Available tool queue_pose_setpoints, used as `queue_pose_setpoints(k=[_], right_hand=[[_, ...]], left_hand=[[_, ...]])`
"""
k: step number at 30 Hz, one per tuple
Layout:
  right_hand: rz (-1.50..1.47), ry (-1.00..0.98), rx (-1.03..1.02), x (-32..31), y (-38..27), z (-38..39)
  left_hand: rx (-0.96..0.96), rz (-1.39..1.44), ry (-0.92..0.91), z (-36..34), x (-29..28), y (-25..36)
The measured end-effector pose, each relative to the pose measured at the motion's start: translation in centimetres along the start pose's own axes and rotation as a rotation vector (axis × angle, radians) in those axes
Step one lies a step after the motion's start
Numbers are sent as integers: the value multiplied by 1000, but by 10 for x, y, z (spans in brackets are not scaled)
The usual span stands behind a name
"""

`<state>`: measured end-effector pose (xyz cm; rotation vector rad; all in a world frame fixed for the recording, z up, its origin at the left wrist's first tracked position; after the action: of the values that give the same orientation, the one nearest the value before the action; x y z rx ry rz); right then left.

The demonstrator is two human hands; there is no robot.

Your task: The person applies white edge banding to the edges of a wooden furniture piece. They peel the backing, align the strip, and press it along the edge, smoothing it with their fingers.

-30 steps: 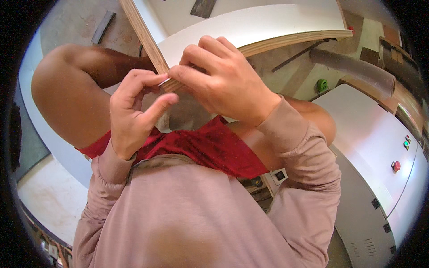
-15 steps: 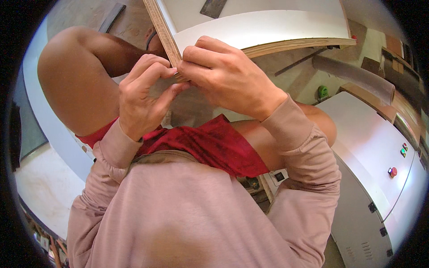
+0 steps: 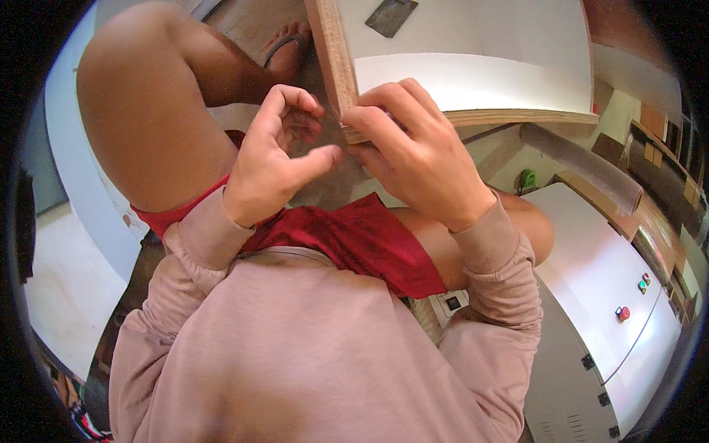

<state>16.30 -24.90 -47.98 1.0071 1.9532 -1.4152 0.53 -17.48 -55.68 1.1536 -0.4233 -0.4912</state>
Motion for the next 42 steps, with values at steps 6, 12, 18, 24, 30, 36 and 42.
queue_pose_setpoints(k=[6,12,18,24,30,36,42], right_hand=[[99,-3,7,2,-3,1],[93,-32,-78,4,-3,-1],[234,112,70,-11,-8,6],[-105,639,802,-42,-23,48],[-680,584,1607,7,-16,75],[-667,413,1690,-1,5,56],[-800,523,1819,0,-3,45]], left_hand=[[-618,495,30,2,-10,-31],[-715,503,-106,4,1,-24],[-826,446,-118,3,11,-12],[-1078,657,-191,9,24,1],[-1094,674,-164,-3,35,17],[-1144,591,-131,-9,39,20],[-1211,660,-154,-16,39,23]])
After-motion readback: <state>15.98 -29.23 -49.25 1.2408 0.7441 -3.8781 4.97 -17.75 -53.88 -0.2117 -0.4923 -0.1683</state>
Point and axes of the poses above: each hand's wrist, its own z-axis away from the middle knuckle, its own x-axis out of the palm, y = z × x, the point moved 5 cm from there along -z, towards the middle knuckle, and after that the axes turned 11 degrees about y, right-handed, at the moved point
